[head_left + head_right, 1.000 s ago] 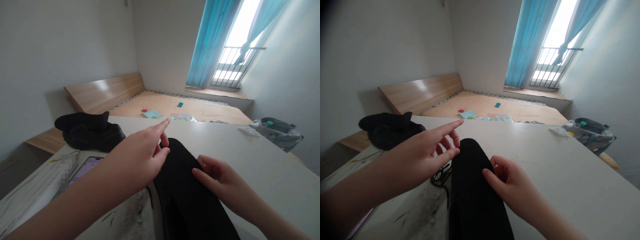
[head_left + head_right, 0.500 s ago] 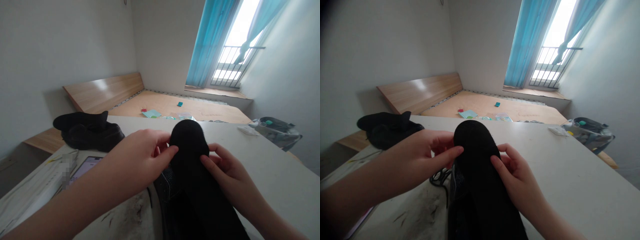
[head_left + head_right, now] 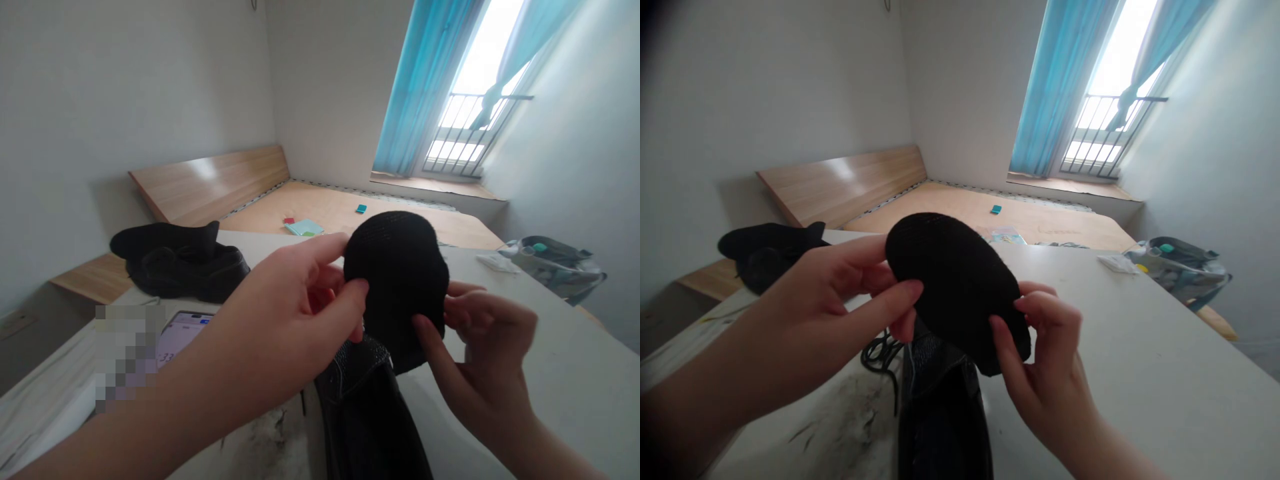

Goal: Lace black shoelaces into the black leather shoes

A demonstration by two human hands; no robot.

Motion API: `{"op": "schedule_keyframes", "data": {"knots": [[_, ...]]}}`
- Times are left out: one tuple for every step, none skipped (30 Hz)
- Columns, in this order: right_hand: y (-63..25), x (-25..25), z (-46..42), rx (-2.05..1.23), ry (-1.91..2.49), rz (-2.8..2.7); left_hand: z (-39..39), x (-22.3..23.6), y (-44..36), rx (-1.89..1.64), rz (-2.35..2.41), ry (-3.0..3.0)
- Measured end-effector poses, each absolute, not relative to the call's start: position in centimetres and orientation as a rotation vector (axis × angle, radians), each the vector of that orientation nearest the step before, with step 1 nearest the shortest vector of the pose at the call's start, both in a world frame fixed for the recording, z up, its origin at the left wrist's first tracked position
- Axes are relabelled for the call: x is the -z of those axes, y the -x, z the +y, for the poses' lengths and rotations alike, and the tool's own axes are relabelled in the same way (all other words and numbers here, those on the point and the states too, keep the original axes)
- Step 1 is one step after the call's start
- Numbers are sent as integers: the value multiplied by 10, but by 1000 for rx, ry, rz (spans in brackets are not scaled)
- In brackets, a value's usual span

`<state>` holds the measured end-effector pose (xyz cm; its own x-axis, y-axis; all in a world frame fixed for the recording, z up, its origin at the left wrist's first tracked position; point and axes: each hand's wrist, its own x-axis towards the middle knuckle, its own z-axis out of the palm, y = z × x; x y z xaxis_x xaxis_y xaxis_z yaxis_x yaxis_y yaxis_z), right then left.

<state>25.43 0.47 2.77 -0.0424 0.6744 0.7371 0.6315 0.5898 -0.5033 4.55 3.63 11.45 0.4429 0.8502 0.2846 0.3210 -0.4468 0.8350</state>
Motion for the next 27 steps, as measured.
{"op": "schedule_keyframes", "data": {"knots": [[-256, -30, 4, 7, 1116, -1796, 35, -115, -46, -932, 966, -1949], [-257, -32, 4, 63, 1155, -1871, 34, -116, -46, -917, 955, -1920], [-259, -34, 3, 106, 1192, -1937, 33, -116, -47, -903, 941, -1889], [-260, -36, 1, 137, 1219, -1981, 31, -116, -48, -888, 926, -1852], [-260, -37, 0, 161, 1228, -1997, 30, -115, -49, -872, 903, -1814], [-260, -37, -1, 176, 1233, -2003, 28, -113, -51, -858, 877, -1775], [-260, -38, -2, 188, 1241, -2000, 26, -112, -52, -847, 847, -1738], [-259, -38, -3, 193, 1248, -1993, 24, -110, -53, -836, 817, -1704], [-259, -38, -3, 186, 1251, -1983, 23, -109, -54, -825, 798, -1681], [-259, -38, -3, 166, 1253, -1967, 23, -107, -55, -821, 790, -1674], [-259, -38, -3, 141, 1254, -1951, 23, -106, -55, -829, 797, -1687], [-259, -39, -2, 117, 1256, -1933, 23, -106, -54, -843, 817, -1721], [-260, -40, -1, 94, 1260, -1910, 24, -106, -53, -857, 851, -1772], [-260, -41, -1, 69, 1264, -1886, 26, -106, -52, -861, 897, -1837], [-260, -42, 0, 40, 1269, -1860, 27, -107, -50, -843, 954, -1909], [-261, -43, 0, 1, 1273, -1838, 28, -107, -49, -792, 1018, -1982], [-260, -44, 1, -56, 1276, -1823, 29, -108, -48, -711, 1083, -2053], [-260, -45, 1, -131, 1284, -1812, 29, -107, -48, -616, 1138, -2123], [-260, -46, 1, -217, 1294, -1803, 29, -106, -48, -515, 1173, -2192], [-259, -47, 1, -310, 1309, -1796, 29, -103, -48, -416, 1189, -2257], [-258, -48, 1, -405, 1327, -1782, 28, -100, -49, -324, 1188, -2318], [-257, -49, 2, -494, 1341, -1765, 28, -96, -50, -240, 1179, -2377], [-256, -50, 2, -570, 1351, -1746, 27, -93, -52, -163, 1166, -2428], [-255, -51, 3, -633, 1357, -1732, 26, -90, -53, -97, 1158, -2469], [-254, -52, 3, -681, 1358, -1722, 25, -88, -55, -44, 1154, -2502], [-253, -52, 4, -717, 1359, -1715, 25, -87, -57, -9, 1152, -2528], [-253, -53, 4, -744, 1357, -1708, 24, -87, -58, 15, 1153, -2547]]}}
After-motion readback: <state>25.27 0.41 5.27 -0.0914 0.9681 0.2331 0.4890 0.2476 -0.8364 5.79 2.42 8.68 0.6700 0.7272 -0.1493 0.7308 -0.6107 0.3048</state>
